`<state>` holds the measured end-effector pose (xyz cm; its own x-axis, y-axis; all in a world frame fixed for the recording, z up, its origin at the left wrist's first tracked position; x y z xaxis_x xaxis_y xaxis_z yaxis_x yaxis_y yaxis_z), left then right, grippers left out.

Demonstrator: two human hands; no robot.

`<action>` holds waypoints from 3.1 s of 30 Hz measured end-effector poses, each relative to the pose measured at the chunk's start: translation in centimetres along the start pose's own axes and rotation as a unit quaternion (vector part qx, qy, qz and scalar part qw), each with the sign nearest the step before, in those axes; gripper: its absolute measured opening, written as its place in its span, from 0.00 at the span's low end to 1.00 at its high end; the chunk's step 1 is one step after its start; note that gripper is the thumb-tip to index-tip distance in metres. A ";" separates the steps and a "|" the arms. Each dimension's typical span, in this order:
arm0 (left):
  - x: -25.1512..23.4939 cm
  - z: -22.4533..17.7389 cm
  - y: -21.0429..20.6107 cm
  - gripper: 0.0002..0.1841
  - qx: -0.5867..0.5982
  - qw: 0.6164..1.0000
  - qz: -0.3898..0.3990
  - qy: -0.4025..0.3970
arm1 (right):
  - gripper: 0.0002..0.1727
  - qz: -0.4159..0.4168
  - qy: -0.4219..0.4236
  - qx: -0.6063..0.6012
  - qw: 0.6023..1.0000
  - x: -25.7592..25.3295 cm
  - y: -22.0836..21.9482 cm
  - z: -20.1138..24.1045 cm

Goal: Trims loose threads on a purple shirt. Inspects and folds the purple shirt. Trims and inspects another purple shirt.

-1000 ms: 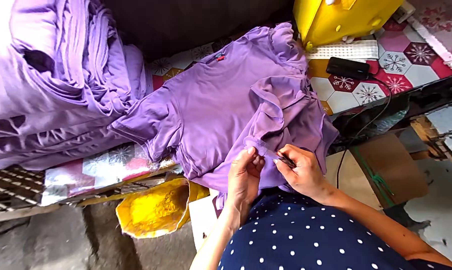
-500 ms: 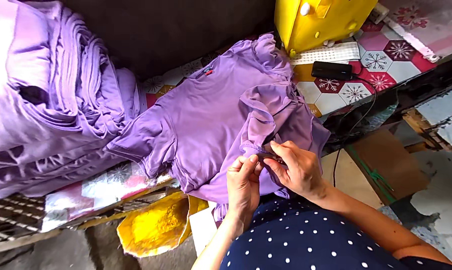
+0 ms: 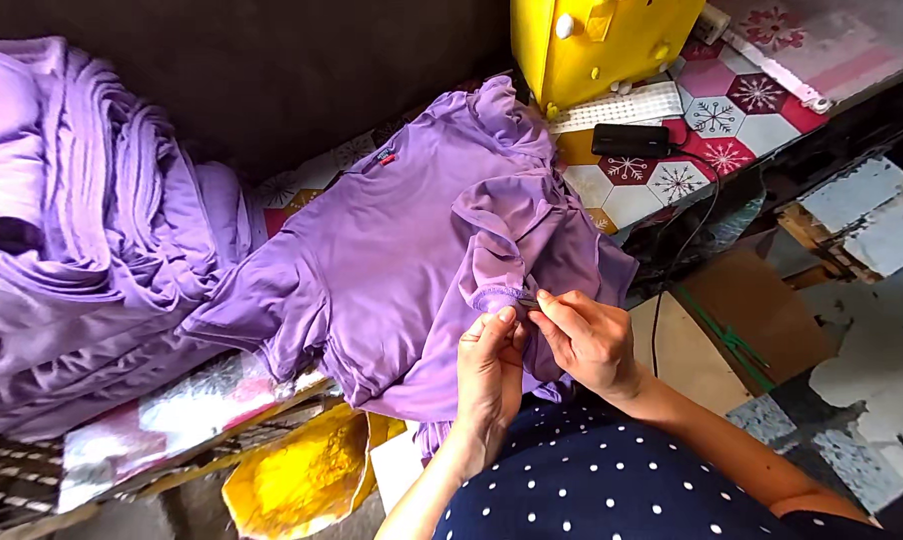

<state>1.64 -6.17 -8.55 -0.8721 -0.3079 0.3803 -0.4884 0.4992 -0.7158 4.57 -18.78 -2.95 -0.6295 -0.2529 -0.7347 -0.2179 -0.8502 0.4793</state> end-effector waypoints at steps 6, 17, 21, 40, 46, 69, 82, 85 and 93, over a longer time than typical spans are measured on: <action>0.0 -0.3 0.1 0.15 -0.004 1.000 -0.022 -0.020 | 0.18 -0.001 -0.053 -0.066 0.996 0.4 0.1 -1.3; 0.1 -0.8 0.1 0.14 -0.017 0.999 -0.033 -0.033 | 0.15 -0.008 -0.072 -0.126 0.989 0.5 0.0 -1.6; 0.2 -0.8 0.1 0.14 -0.021 0.999 -0.014 -0.036 | 0.16 0.016 -0.018 -0.092 0.995 0.5 -0.9 -0.5; 1.0 -4.2 3.6 0.14 -0.100 0.981 -0.015 -0.165 | 0.36 0.205 -0.410 -0.014 0.889 -9.0 -11.9 -20.3; 1.6 -6.6 9.6 0.09 -0.478 0.860 -0.043 -0.172 | 0.21 0.178 -0.380 0.010 0.908 -11.3 -13.5 -21.4; -9.1 1.5 -2.5 0.14 -0.710 0.649 0.212 -0.170 | 0.09 0.050 -0.181 -0.191 0.964 5.4 -1.4 -10.0; -7.3 7.1 -5.7 0.15 -0.770 0.554 0.299 -0.102 | 0.06 0.011 -0.481 -0.215 0.850 7.7 -0.9 -13.4; -8.0 4.9 -5.5 0.08 -0.696 0.667 0.231 -0.132 | 0.05 -0.041 -0.399 -0.236 0.885 5.0 -0.3 -12.7; -5.8 0.0 -6.2 0.04 -0.504 0.769 0.197 -0.341 | 0.12 0.045 -0.377 -0.135 0.915 2.0 -1.5 -10.3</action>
<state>9.77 -7.45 -6.28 -0.9077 -0.1533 -0.3906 -0.2654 0.9307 0.2516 11.33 -22.72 -10.05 -0.9938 -0.0235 -0.1084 -0.0114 -0.9507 0.3098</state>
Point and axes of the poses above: each hand's wrist, its own x-axis away from the middle knuckle, its own y-axis out of the back of the hand, z = x × y, the point moved 8 cm from there along -x, towards the middle knuckle, and after that the axes turned 1 degree about x, right-handed, at the moved point
